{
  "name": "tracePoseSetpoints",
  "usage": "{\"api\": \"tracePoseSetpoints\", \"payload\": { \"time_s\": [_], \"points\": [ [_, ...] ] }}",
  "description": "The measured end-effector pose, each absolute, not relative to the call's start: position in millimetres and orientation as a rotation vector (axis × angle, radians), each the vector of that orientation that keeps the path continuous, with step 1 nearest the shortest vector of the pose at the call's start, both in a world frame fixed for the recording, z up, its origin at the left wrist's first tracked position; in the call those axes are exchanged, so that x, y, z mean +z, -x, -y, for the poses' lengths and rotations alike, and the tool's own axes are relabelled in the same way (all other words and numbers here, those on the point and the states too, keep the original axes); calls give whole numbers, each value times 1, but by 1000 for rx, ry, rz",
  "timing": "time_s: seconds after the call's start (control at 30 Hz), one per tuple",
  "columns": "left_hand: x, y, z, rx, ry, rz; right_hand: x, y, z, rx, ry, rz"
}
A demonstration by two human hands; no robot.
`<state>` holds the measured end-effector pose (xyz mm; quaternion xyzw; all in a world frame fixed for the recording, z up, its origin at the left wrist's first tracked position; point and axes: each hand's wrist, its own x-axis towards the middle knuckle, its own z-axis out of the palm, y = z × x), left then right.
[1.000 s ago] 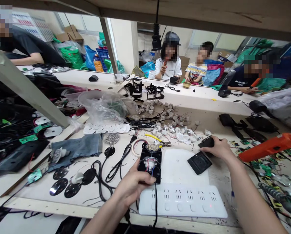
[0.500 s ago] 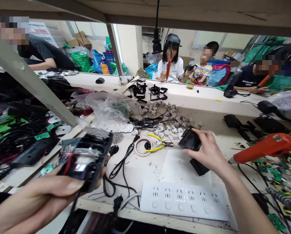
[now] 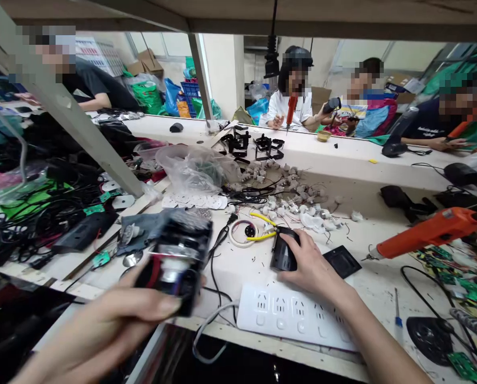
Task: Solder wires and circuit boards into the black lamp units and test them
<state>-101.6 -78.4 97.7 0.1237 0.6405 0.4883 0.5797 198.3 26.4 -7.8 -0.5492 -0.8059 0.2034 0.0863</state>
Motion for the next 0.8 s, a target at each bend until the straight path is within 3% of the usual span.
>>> {"api": "tracePoseSetpoints", "payload": {
  "time_s": [0.27, 0.8],
  "points": [
    [22, 20, 39, 1007, -268, -1185, -1, -209, -27, 737, 1677, 2442],
    [13, -4, 0, 854, -378, -1012, -13, -215, -25, 754, 1654, 2334]
  ]
}}
